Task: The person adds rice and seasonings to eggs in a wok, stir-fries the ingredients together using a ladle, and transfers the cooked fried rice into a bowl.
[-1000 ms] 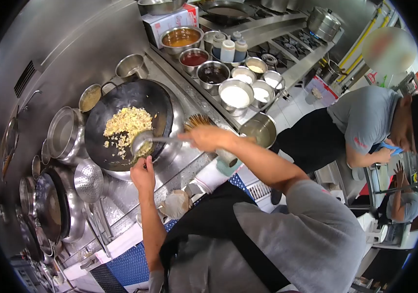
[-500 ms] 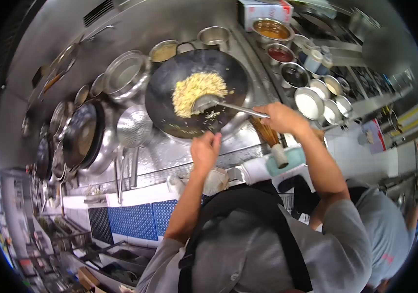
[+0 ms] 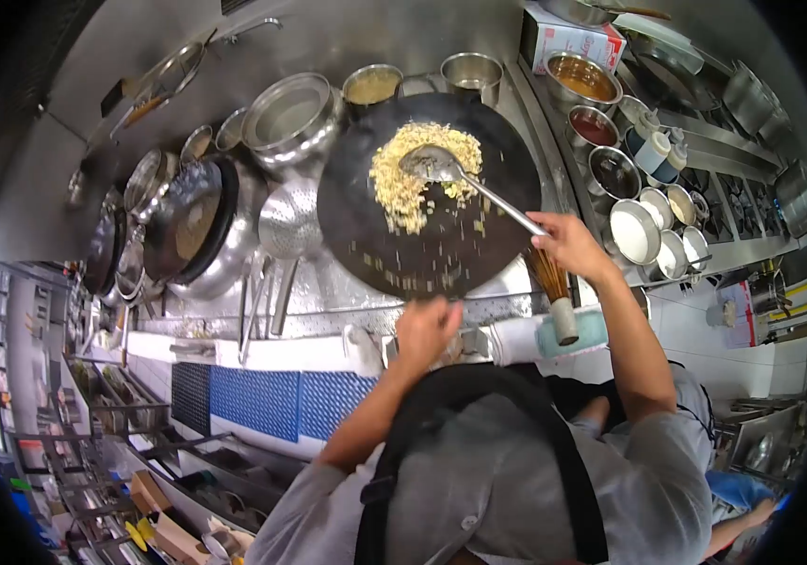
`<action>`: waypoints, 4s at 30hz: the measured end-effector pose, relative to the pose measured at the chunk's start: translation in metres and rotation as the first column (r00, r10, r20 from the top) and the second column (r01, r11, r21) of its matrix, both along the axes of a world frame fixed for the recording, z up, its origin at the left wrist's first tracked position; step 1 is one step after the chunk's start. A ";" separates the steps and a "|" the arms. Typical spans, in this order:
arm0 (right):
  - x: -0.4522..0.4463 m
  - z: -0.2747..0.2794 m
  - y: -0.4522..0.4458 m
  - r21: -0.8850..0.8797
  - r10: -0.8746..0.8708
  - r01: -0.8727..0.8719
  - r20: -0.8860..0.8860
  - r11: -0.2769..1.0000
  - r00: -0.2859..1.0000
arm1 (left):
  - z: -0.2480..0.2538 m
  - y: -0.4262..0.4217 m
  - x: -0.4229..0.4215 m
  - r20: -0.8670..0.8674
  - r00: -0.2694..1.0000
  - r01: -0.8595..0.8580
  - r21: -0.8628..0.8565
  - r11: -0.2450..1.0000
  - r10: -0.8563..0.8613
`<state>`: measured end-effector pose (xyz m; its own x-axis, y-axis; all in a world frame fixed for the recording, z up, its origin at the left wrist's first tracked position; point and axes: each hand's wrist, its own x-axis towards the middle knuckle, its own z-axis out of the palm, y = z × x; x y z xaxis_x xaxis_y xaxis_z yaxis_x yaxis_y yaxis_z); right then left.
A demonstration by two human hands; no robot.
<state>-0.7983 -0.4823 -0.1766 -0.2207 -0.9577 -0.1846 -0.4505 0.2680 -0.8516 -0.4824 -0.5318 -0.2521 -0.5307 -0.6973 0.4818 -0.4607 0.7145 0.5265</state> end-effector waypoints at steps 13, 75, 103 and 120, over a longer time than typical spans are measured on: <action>0.060 -0.027 -0.033 0.101 -0.132 0.086 0.734 0.991 0.666 | -0.031 -0.098 -0.048 -0.061 0.998 0.011 0.145 0.989 -0.003; 0.023 0.022 0.081 -0.175 0.079 -0.185 -0.484 0.967 0.871 | -0.012 -0.021 -0.017 -0.172 0.984 0.065 0.127 0.990 -0.043; 0.078 -0.035 -0.003 0.067 -0.199 0.198 0.584 0.978 0.787 | 0.002 -0.048 0.033 -0.108 0.977 -0.187 -0.029 0.982 0.183; 0.058 -0.052 0.008 0.085 -0.147 0.121 0.642 0.989 0.753 | -0.109 -0.009 0.185 -0.196 0.851 -0.108 0.843 0.527 0.488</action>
